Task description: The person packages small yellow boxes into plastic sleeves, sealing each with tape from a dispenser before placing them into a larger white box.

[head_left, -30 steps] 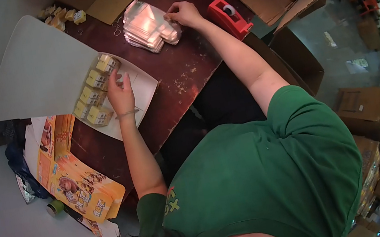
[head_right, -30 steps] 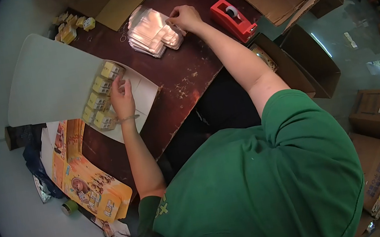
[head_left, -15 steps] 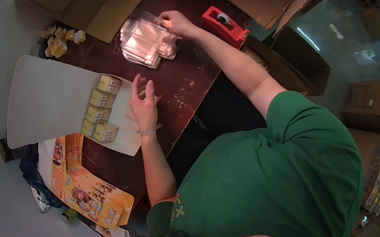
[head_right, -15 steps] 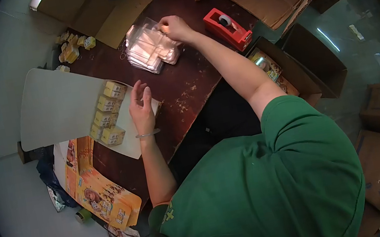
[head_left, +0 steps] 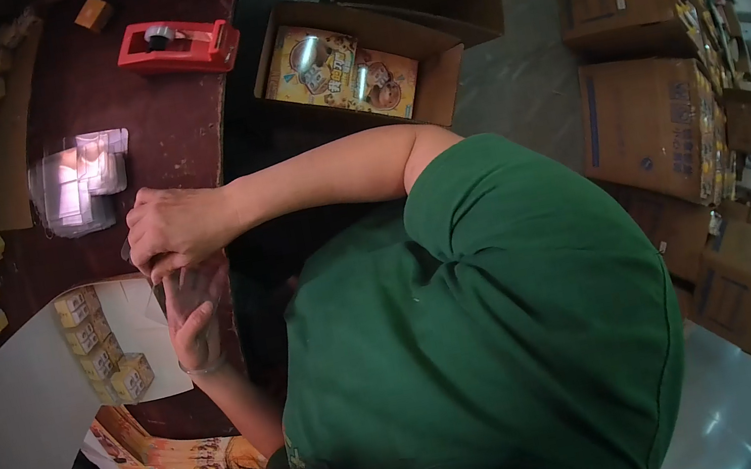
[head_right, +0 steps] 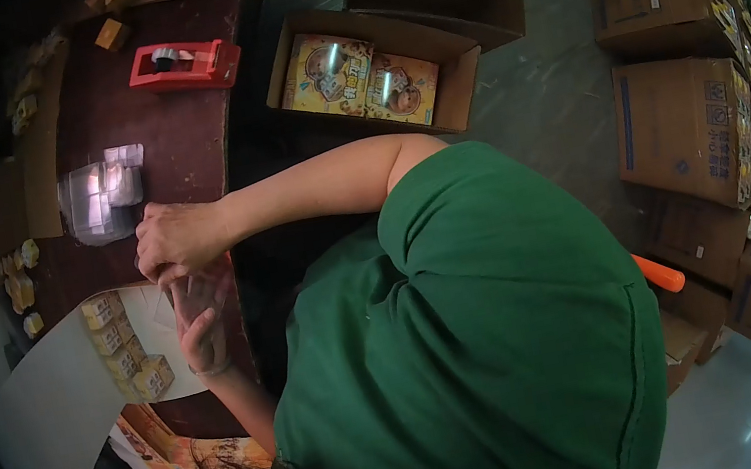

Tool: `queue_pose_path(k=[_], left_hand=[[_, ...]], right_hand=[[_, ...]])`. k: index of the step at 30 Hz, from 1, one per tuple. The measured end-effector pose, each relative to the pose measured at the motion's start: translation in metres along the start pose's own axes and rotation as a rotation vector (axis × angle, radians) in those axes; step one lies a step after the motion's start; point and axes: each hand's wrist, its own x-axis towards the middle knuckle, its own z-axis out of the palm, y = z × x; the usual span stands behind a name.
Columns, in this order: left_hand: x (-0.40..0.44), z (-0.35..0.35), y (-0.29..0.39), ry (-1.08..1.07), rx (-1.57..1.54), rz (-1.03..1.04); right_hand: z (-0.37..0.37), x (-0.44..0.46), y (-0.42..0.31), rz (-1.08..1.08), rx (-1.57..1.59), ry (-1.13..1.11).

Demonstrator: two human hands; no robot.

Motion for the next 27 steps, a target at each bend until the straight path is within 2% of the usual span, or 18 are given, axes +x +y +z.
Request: queue_pose_path(k=[3,4,5,6,7,9,11,13,14,15,16,17,18,20,22,25,26,27], left_hand=[[-0.003,0.003,-0.008,-0.026,-0.074,-0.006],[-0.003,0.009,-0.01,-0.031,-0.1,-0.011],[-0.002,0.015,-0.01,-0.037,-0.124,-0.014],[0.002,0.023,-0.01,0.127,-0.055,0.016],[0.004,0.022,-0.011,0.206,-0.011,0.049],[0.007,0.027,-0.009,0.311,0.031,0.097],[0.014,0.027,-0.022,0.402,0.149,0.168],[0.029,0.028,-0.022,0.346,0.258,0.235],[0.038,0.039,-0.017,0.367,0.352,0.279],[0.044,0.043,-0.014,0.349,0.316,0.321],[0.047,0.035,-0.01,0.392,0.483,0.389],[0.052,0.037,-0.004,0.349,0.501,0.384],[0.05,0.036,0.003,0.367,0.764,0.371],[0.049,0.047,0.007,0.347,0.711,0.338],[0.049,0.049,0.011,0.331,0.688,0.394],[0.052,0.052,0.011,0.381,0.705,0.451],[0.051,0.047,0.011,0.414,0.969,0.469],[0.05,0.041,0.009,0.387,0.906,0.447]], right_hand=[[-0.02,-0.004,-0.006,0.384,0.863,-0.206],[-0.015,-0.005,-0.001,0.329,0.962,-0.166],[-0.009,-0.008,0.001,0.239,0.702,0.028],[-0.004,-0.01,0.003,0.148,0.437,0.217],[-0.009,-0.015,0.003,-0.087,0.049,0.437],[0.006,-0.03,-0.003,-0.022,-0.008,0.401],[0.0,-0.035,-0.011,0.043,0.167,0.281],[-0.018,-0.036,-0.003,0.13,0.308,0.155],[-0.021,-0.034,0.002,0.08,0.331,0.17],[-0.023,-0.032,0.001,0.121,0.389,0.285],[-0.026,-0.03,-0.003,0.155,0.457,0.39],[-0.021,-0.025,-0.001,0.401,0.849,0.403],[-0.023,-0.024,0.005,0.445,0.759,0.398],[-0.053,-0.018,0.006,0.599,1.096,-0.055],[-0.047,-0.015,0.023,0.545,1.275,-0.075],[-0.047,-0.011,0.02,0.527,1.104,0.042],[-0.044,-0.009,0.023,0.489,1.041,0.112],[-0.043,-0.007,0.026,0.499,0.966,0.091]])
